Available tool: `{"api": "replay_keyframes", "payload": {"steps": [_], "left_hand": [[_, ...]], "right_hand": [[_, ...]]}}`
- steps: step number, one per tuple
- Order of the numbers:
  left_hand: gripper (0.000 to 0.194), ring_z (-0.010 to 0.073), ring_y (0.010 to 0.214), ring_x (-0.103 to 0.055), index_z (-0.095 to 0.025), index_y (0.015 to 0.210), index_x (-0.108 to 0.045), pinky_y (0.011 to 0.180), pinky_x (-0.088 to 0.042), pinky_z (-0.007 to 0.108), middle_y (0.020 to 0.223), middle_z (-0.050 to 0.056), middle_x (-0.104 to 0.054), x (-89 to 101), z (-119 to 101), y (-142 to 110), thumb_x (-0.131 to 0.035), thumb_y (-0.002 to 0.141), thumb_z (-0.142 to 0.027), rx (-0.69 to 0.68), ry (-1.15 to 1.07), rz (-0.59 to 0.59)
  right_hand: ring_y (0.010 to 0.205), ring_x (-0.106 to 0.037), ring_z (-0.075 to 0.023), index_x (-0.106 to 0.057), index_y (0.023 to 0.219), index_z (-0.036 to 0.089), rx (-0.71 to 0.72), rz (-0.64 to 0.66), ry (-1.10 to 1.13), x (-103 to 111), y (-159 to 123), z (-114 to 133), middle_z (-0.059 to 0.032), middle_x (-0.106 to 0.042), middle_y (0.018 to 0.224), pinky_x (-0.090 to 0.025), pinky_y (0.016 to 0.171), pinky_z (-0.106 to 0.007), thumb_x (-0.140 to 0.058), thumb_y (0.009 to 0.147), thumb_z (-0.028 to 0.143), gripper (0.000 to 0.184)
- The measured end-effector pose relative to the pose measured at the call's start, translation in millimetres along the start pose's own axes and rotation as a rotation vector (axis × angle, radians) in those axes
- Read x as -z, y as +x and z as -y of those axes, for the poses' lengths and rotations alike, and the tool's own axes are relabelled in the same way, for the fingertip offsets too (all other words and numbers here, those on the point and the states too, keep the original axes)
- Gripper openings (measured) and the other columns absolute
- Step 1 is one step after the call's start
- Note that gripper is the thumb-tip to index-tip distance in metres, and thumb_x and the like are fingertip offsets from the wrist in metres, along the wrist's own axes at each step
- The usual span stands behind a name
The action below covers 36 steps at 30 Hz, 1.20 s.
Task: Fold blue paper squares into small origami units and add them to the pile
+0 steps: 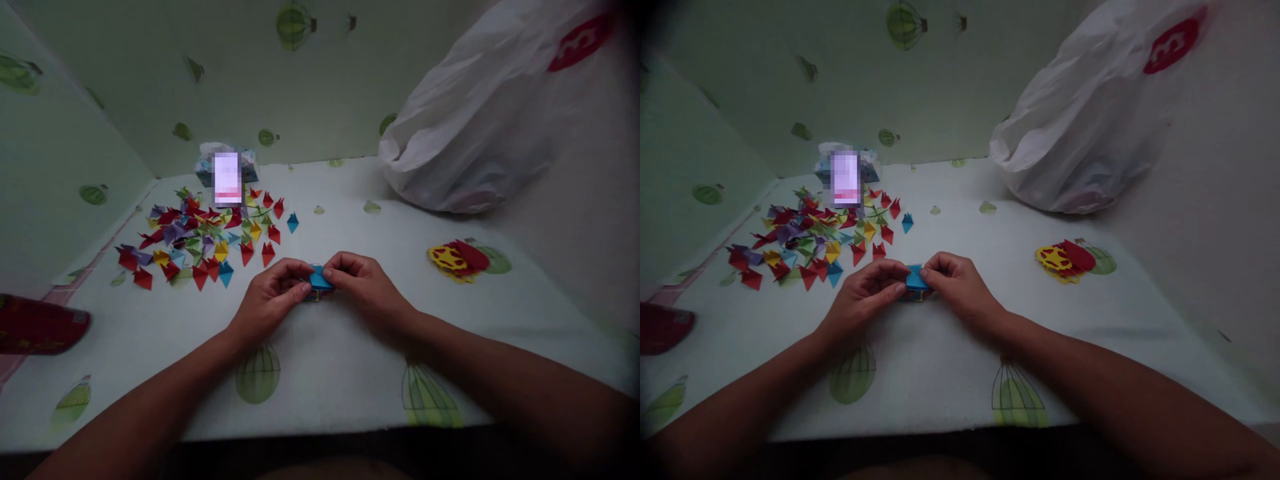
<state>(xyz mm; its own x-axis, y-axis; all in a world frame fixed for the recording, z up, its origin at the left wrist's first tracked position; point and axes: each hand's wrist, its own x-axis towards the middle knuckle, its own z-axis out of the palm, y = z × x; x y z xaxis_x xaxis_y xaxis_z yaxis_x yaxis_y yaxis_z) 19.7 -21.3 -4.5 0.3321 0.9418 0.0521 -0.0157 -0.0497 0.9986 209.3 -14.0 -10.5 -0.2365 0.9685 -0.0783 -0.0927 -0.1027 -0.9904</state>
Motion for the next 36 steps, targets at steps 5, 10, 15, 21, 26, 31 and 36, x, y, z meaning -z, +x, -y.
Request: {"api": "replay_keyframes", "payload": {"steps": [5, 10, 15, 21, 26, 31, 36], "left_hand": [[0.019, 0.0166, 0.079, -0.072, -0.018, 0.093, -0.070, 0.078, -0.061, 0.030, 0.087, 0.004, -0.075, -1.9, -2.0, -0.8, -0.078, 0.080, -0.030, -0.008, 0.046, -0.031], [0.014, 0.0169, 0.080, -0.071, -0.018, 0.088, -0.071, 0.077, -0.059, 0.029, 0.086, 0.004, -0.075, -2.9, -1.6, -1.3, -0.077, 0.081, -0.029, -0.034, 0.076, -0.050], [0.009, 0.0143, 0.078, -0.067, -0.018, 0.082, -0.071, 0.074, -0.055, 0.025, 0.082, 0.002, -0.072, -4.4, -2.3, -0.9, -0.076, 0.080, -0.025, -0.034, 0.103, -0.093], [0.016, 0.0147, 0.072, -0.066, -0.017, 0.081, -0.069, 0.071, -0.055, 0.028, 0.077, 0.001, -0.070, -7.3, 1.0, -0.5, -0.077, 0.079, -0.031, 0.058, 0.060, -0.143], [0.019, 0.0143, 0.070, -0.066, -0.016, 0.080, -0.069, 0.069, -0.056, 0.027, 0.074, 0.001, -0.070, -11.3, 2.8, 0.2, -0.078, 0.076, -0.032, 0.089, 0.017, -0.191], [0.018, 0.0123, 0.067, -0.065, -0.016, 0.077, -0.067, 0.066, -0.056, 0.026, 0.072, 0.000, -0.068, -15.2, 2.7, 0.5, -0.078, 0.076, -0.030, 0.091, -0.008, -0.233], [0.020, 0.0120, 0.067, -0.066, -0.016, 0.076, -0.065, 0.067, -0.057, 0.027, 0.072, -0.001, -0.068, -17.3, 3.9, 0.9, -0.079, 0.075, -0.030, 0.120, -0.034, -0.254]], "right_hand": [[0.067, -0.059, -0.0133, -0.060, 0.072, 0.019, -0.001, 0.005, -0.012, -0.8, -1.3, 1.7, 0.0016, -0.063, 0.070, -0.048, 0.070, -0.030, -0.072, 0.080, 0.037, 0.023], [0.068, -0.059, -0.0139, -0.060, 0.072, 0.019, -0.002, -0.003, -0.022, -1.6, -1.9, 0.2, 0.0014, -0.062, 0.070, -0.048, 0.071, -0.030, -0.074, 0.079, 0.040, 0.027], [0.070, -0.057, -0.0139, -0.060, 0.072, 0.019, 0.013, -0.006, -0.052, -3.3, -3.4, -1.1, 0.0010, -0.062, 0.072, -0.046, 0.071, -0.030, -0.071, 0.081, 0.038, 0.024], [0.071, -0.055, -0.0141, -0.060, 0.073, 0.019, 0.030, -0.037, -0.077, -5.0, -4.7, -3.4, 0.0009, -0.062, 0.074, -0.044, 0.070, -0.030, -0.071, 0.081, 0.036, 0.022], [0.071, -0.056, -0.0152, -0.061, 0.074, 0.020, 0.034, -0.052, -0.070, -6.7, -5.8, -4.7, 0.0001, -0.063, 0.073, -0.045, 0.070, -0.030, -0.071, 0.081, 0.037, 0.021], [0.070, -0.054, -0.0148, -0.060, 0.072, 0.020, 0.044, -0.072, -0.085, -7.8, -6.1, -6.6, 0.0003, -0.061, 0.072, -0.042, 0.068, -0.030, -0.072, 0.081, 0.037, 0.023], [0.069, -0.053, -0.0138, -0.060, 0.070, 0.019, 0.025, -0.080, -0.040, -9.3, -6.0, -7.7, 0.0015, -0.059, 0.070, -0.041, 0.067, -0.029, -0.074, 0.078, 0.036, 0.023]]}}
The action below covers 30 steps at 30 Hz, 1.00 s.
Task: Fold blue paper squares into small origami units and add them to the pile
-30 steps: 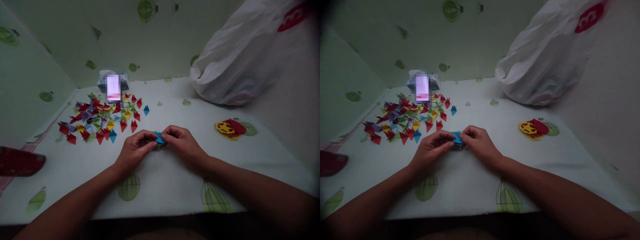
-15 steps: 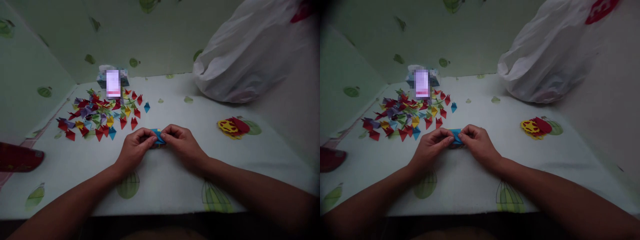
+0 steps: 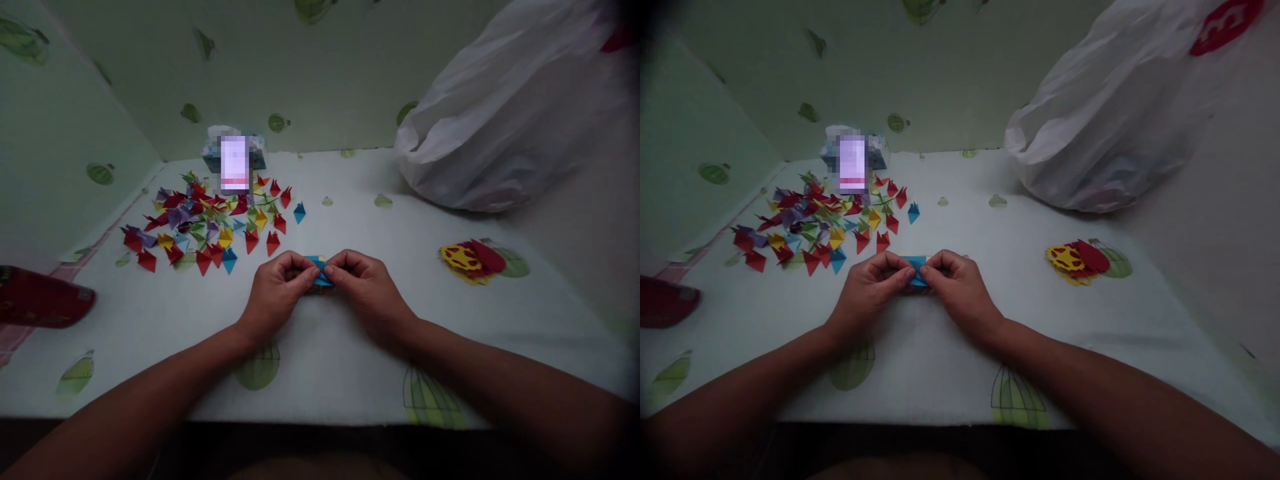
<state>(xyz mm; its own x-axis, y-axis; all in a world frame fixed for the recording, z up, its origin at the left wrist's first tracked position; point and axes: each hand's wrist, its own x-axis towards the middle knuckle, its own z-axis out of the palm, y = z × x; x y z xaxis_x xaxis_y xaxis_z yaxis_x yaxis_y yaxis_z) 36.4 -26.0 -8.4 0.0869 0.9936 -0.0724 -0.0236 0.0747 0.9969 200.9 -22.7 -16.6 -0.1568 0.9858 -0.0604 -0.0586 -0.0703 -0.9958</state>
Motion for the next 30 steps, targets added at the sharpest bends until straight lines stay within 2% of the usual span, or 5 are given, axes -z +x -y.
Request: {"api": "replay_keyframes", "payload": {"steps": [5, 10, 17, 24, 30], "left_hand": [[0.020, 0.0124, 0.064, -0.065, -0.016, 0.075, -0.064, 0.064, -0.056, 0.026, 0.069, -0.001, -0.068, -1.3, 0.5, 0.3, -0.079, 0.074, -0.030, -0.017, 0.028, -0.029], [0.020, 0.0125, 0.062, -0.065, -0.016, 0.074, -0.063, 0.061, -0.054, 0.025, 0.069, 0.000, -0.068, -1.6, 0.2, 0.6, -0.078, 0.074, -0.030, -0.033, 0.051, -0.038], [0.019, 0.0112, 0.064, -0.061, -0.016, 0.074, -0.064, 0.060, -0.049, 0.023, 0.071, -0.001, -0.066, 1.6, 4.3, 2.5, -0.077, 0.076, -0.030, -0.130, 0.163, -0.088], [0.027, 0.0117, 0.069, -0.063, -0.017, 0.086, -0.059, 0.065, -0.055, 0.025, 0.077, -0.002, -0.064, 5.1, 3.0, 5.5, -0.080, 0.073, -0.029, -0.067, -0.047, 0.002], [0.029, 0.0122, 0.076, -0.065, -0.017, 0.093, -0.060, 0.070, -0.056, 0.026, 0.083, 0.000, -0.065, 8.8, 4.3, 6.9, -0.080, 0.074, -0.026, -0.076, -0.080, 0.029]], "right_hand": [[0.068, -0.056, -0.0138, -0.062, 0.070, 0.019, -0.058, 0.006, 0.059, -1.7, 0.2, 0.1, 0.0012, -0.061, 0.070, -0.044, 0.068, -0.029, -0.077, 0.076, 0.038, 0.025], [0.066, -0.059, -0.0127, -0.063, 0.072, 0.017, -0.122, 0.085, 0.181, -0.4, 2.1, -3.3, 0.0009, -0.064, 0.069, -0.045, 0.069, -0.029, -0.078, 0.078, 0.035, 0.023], [0.065, -0.060, -0.0113, -0.063, 0.077, 0.018, -0.158, 0.137, 0.288, -0.9, 2.6, -4.7, 0.0038, -0.063, 0.069, -0.044, 0.070, -0.028, -0.083, 0.072, 0.030, 0.025], [0.062, -0.057, -0.0113, -0.062, 0.075, 0.018, -0.176, 0.122, 0.295, -0.8, 3.8, 0.5, 0.0033, -0.064, 0.065, -0.042, 0.071, -0.029, -0.083, 0.070, 0.028, 0.025], [0.062, -0.056, -0.0115, -0.062, 0.077, 0.018, -0.172, 0.130, 0.260, 0.4, 3.6, 1.7, 0.0031, -0.064, 0.063, -0.041, 0.071, -0.029, -0.082, 0.072, 0.028, 0.023]]}}
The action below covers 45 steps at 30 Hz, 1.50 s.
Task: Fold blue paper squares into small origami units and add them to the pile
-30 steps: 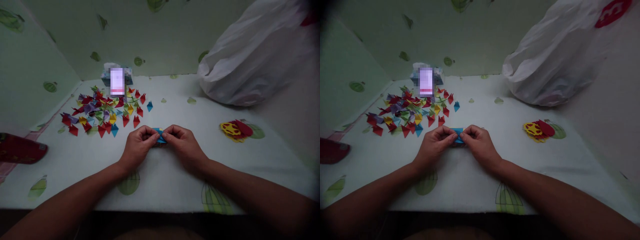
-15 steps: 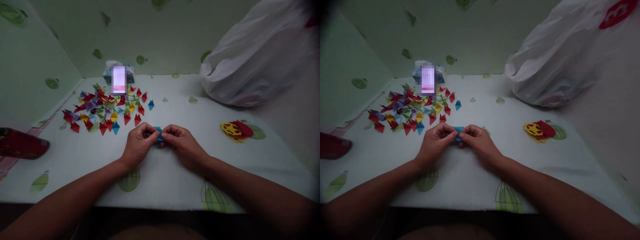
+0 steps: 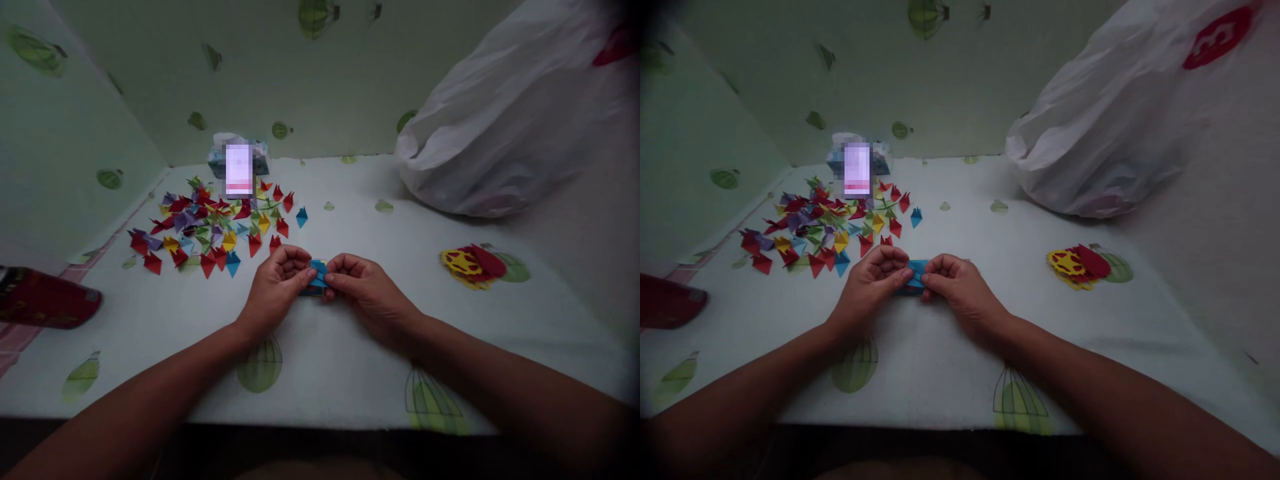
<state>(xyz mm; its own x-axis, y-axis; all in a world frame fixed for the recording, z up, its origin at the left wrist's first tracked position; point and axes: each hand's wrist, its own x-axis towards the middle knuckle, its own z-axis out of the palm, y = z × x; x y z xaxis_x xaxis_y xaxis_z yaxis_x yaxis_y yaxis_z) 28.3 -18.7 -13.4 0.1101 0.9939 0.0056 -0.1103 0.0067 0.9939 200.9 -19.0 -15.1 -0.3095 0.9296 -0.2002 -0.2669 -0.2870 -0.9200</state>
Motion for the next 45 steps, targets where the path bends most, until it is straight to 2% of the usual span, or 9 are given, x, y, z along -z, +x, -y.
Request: {"api": "replay_keyframes", "payload": {"steps": [6, 16, 21, 32, 39, 45], "left_hand": [[0.027, 0.0109, 0.077, -0.064, -0.017, 0.092, -0.061, 0.072, -0.055, 0.023, 0.083, -0.001, -0.065, 0.3, -2.1, -0.4, -0.080, 0.074, -0.022, -0.020, 0.009, 0.004], [0.027, 0.0125, 0.080, -0.067, -0.019, 0.093, -0.063, 0.074, -0.056, 0.024, 0.085, 0.000, -0.067, 2.5, -6.5, -2.1, -0.081, 0.074, -0.026, -0.018, 0.009, 0.048], [0.030, 0.0118, 0.079, -0.067, -0.019, 0.091, -0.064, 0.073, -0.056, 0.023, 0.084, 0.000, -0.068, 2.2, -6.0, -2.4, -0.085, 0.071, -0.026, -0.016, 0.015, 0.039], [0.025, 0.0126, 0.073, -0.067, -0.018, 0.085, -0.066, 0.069, -0.056, 0.024, 0.080, 0.000, -0.069, 1.5, -7.4, -3.6, -0.084, 0.071, -0.027, -0.028, 0.103, 0.018], [0.022, 0.0139, 0.072, -0.067, -0.018, 0.084, -0.068, 0.067, -0.055, 0.025, 0.077, 0.001, -0.070, -1.9, -6.9, -6.3, -0.083, 0.073, -0.028, -0.023, 0.122, -0.005], [0.017, 0.0140, 0.071, -0.066, -0.018, 0.082, -0.069, 0.068, -0.054, 0.026, 0.077, 0.001, -0.070, -2.6, -6.1, -7.6, -0.081, 0.074, -0.026, -0.045, 0.204, -0.021]], "right_hand": [[0.063, -0.056, -0.0120, -0.061, 0.075, 0.018, 0.008, 0.010, -0.028, 0.2, -1.8, 0.8, 0.0027, -0.064, 0.061, -0.040, 0.072, -0.030, -0.081, 0.074, 0.030, 0.023], [0.061, -0.056, -0.0113, -0.060, 0.075, 0.018, 0.001, 0.026, -0.037, 1.1, -1.4, 4.2, 0.0045, -0.061, 0.063, -0.041, 0.070, -0.029, -0.080, 0.073, 0.029, 0.023], [0.063, -0.056, -0.0123, -0.060, 0.075, 0.018, 0.000, 0.044, -0.078, 1.7, -3.2, 4.3, 0.0026, -0.063, 0.062, -0.041, 0.072, -0.030, -0.075, 0.078, 0.030, 0.020], [0.066, -0.055, -0.0140, -0.059, 0.075, 0.019, 0.023, 0.048, -0.099, 3.8, -2.0, 0.3, 0.0019, -0.063, 0.062, -0.040, 0.075, -0.031, -0.072, 0.082, 0.031, 0.019], [0.064, -0.054, -0.0137, -0.058, 0.073, 0.020, 0.030, 0.010, -0.092, 1.9, -3.9, 0.6, 0.0025, -0.061, 0.060, -0.040, 0.074, -0.031, -0.071, 0.081, 0.030, 0.019], [0.065, -0.056, -0.0136, -0.059, 0.074, 0.019, 0.061, 0.018, -0.178, 3.7, -3.1, 2.0, 0.0023, -0.061, 0.063, -0.042, 0.072, -0.031, -0.071, 0.081, 0.032, 0.019]]}}
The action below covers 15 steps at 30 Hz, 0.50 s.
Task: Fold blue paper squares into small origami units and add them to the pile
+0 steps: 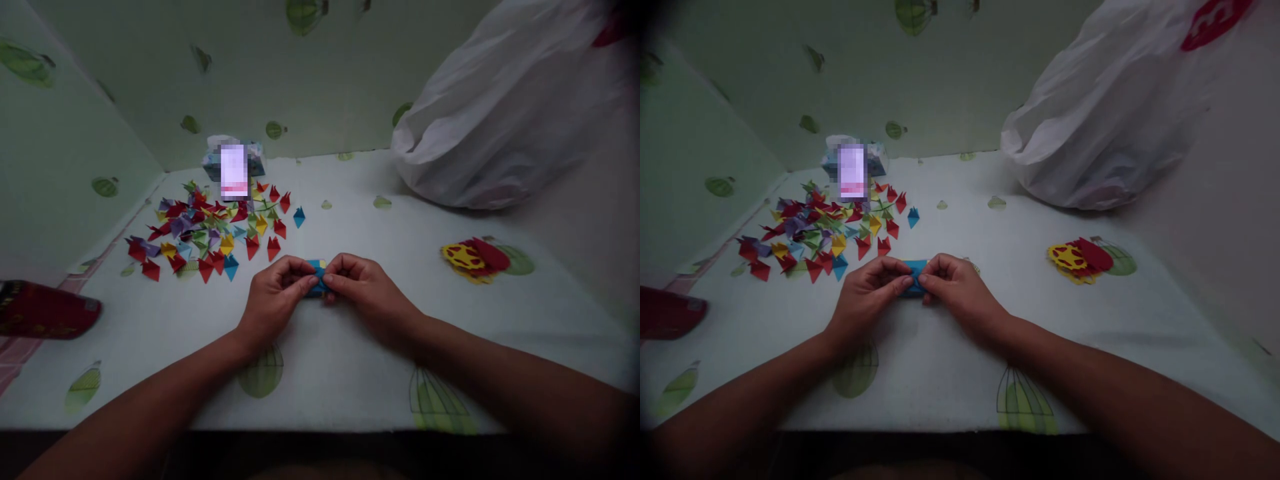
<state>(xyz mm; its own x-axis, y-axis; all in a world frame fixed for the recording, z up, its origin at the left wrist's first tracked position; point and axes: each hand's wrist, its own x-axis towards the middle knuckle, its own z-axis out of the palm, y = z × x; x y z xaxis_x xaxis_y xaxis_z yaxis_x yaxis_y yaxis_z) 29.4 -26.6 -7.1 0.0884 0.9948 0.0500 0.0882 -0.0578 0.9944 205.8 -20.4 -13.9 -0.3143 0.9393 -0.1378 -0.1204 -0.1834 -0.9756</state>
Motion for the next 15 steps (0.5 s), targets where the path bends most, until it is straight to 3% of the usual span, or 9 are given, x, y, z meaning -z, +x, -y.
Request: {"api": "replay_keyframes", "payload": {"steps": [7, 11, 15], "left_hand": [[0.022, 0.0144, 0.073, -0.066, -0.019, 0.090, -0.070, 0.070, -0.055, 0.027, 0.082, 0.001, -0.071, 1.5, 1.5, 1.5, -0.081, 0.073, -0.026, 0.000, 0.012, 0.018], [0.018, 0.0144, 0.070, -0.066, -0.017, 0.086, -0.071, 0.068, -0.056, 0.028, 0.076, 0.001, -0.071, 3.1, -2.2, 2.2, -0.080, 0.075, -0.029, 0.104, -0.037, 0.077], [0.018, 0.0123, 0.063, -0.064, -0.017, 0.081, -0.069, 0.063, -0.055, 0.026, 0.072, 0.000, -0.069, 4.3, -1.9, 3.7, -0.080, 0.076, -0.030, 0.134, -0.098, 0.023]], "right_hand": [[0.061, -0.054, -0.0130, -0.058, 0.073, 0.020, 0.017, 0.061, -0.132, 1.9, 3.1, 4.2, 0.0032, -0.057, 0.066, -0.040, 0.063, -0.029, -0.071, 0.078, 0.032, 0.018], [0.066, -0.057, -0.0146, -0.059, 0.077, 0.020, 0.005, 0.073, -0.101, 2.0, 2.7, 3.6, 0.0017, -0.061, 0.066, -0.042, 0.069, -0.031, -0.069, 0.083, 0.036, 0.019], [0.071, -0.059, -0.0157, -0.062, 0.083, 0.020, 0.019, 0.060, -0.039, 3.1, 3.1, 1.1, 0.0006, -0.065, 0.068, -0.043, 0.075, -0.032, -0.065, 0.090, 0.041, 0.022]]}}
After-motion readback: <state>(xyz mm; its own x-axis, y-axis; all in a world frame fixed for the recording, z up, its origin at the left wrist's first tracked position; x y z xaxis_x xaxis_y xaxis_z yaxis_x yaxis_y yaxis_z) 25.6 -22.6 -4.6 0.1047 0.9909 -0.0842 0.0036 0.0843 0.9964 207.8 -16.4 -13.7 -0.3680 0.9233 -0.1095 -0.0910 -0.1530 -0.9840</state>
